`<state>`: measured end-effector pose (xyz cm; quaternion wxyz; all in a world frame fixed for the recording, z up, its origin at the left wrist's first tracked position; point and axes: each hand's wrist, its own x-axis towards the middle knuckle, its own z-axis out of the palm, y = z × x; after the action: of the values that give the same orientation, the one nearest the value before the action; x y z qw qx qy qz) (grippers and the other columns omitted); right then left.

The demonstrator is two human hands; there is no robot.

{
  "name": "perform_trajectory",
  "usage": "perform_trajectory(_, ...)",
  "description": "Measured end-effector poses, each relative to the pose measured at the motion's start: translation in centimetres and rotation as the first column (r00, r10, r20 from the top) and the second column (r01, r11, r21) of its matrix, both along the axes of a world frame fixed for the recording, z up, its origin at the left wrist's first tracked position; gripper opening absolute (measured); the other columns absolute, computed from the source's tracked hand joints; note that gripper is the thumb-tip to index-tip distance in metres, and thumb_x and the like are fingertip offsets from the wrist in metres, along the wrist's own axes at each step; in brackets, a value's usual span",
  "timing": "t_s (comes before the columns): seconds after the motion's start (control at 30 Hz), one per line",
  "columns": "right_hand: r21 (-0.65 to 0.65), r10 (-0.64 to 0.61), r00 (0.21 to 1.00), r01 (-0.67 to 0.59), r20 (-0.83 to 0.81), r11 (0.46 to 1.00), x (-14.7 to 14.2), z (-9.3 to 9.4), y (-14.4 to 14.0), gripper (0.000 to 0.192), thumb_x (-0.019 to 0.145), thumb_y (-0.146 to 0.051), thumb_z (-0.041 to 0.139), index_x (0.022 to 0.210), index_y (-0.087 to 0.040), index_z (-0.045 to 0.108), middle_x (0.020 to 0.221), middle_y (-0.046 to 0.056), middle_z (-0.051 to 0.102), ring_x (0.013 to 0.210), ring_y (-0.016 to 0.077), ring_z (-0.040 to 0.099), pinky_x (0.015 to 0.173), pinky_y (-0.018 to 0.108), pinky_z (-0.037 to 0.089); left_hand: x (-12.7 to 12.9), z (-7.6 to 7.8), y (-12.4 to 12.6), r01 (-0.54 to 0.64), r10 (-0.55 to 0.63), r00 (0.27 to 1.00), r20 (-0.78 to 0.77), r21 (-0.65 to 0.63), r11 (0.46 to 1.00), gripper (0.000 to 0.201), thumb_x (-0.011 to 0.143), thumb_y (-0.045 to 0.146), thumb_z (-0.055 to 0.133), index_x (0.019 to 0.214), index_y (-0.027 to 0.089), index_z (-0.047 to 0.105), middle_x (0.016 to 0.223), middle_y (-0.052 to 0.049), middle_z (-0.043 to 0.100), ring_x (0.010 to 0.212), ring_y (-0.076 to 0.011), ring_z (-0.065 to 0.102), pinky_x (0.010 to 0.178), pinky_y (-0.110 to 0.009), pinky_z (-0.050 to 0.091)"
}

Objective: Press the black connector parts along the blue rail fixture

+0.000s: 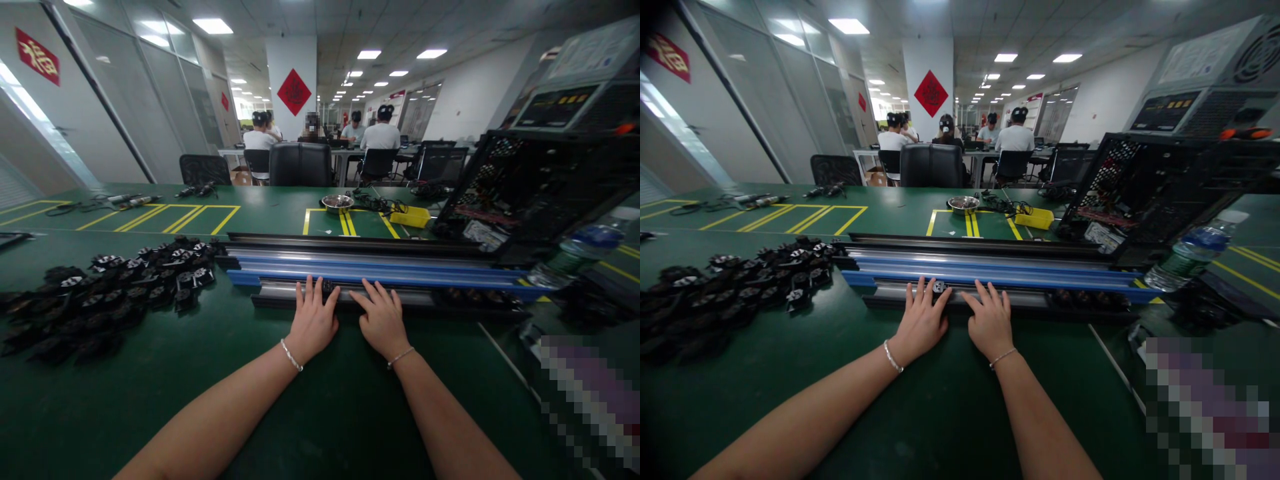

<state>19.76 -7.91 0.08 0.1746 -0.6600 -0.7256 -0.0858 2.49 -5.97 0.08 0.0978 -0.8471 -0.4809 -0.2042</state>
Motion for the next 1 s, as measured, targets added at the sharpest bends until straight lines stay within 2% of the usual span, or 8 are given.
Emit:
perform_trajectory(0.57,-0.023,-0.003,1.0,0.002,-0.015,1.0,0.0,0.4,-0.1,0.057,0.073,-0.011,0.044,0.125,-0.033,0.056,0.144,0.002,0.041,0.132,0.0254,0.033,0.108,0.05,0.019,-1.4,0.2,0.3,-0.019,0.019,1.0,-0.011,0.023,1.0,0.061,0.078,0.035,0.059,0.136,0.026,0.042,0.142,-0.014,0.039,0.136,-0.0394,0.023,0.108,-0.059,0.021)
perform_trajectory(0.77,-0.035,-0.006,1.0,0.005,-0.02,0.999,0.0,0.4,-0.1,0.057,0.073,-0.011,0.045,0.124,-0.033,0.057,0.144,0.002,0.04,0.133,0.0256,0.032,0.108,0.05,0.02,-1.7,0.6,0.5,-0.003,0.004,1.0,-0.02,0.024,1.0,0.054,0.081,0.033,0.056,0.134,0.025,0.046,0.14,-0.015,0.043,0.133,-0.0353,0.033,0.109,-0.053,0.025)
perform_trajectory(1.0,-0.026,-0.009,0.999,0.008,-0.049,1.0,-0.1,0.4,-0.1,0.056,0.072,-0.01,0.044,0.122,-0.032,0.059,0.143,0.002,0.041,0.133,0.0252,0.033,0.108,0.05,0.02,-2.0,1.3,0.8,0.017,-0.017,1.0,0.005,0.026,1.0,0.043,0.083,0.03,0.053,0.126,0.027,0.056,0.133,-0.011,0.052,0.128,-0.0304,0.042,0.105,-0.047,0.036)
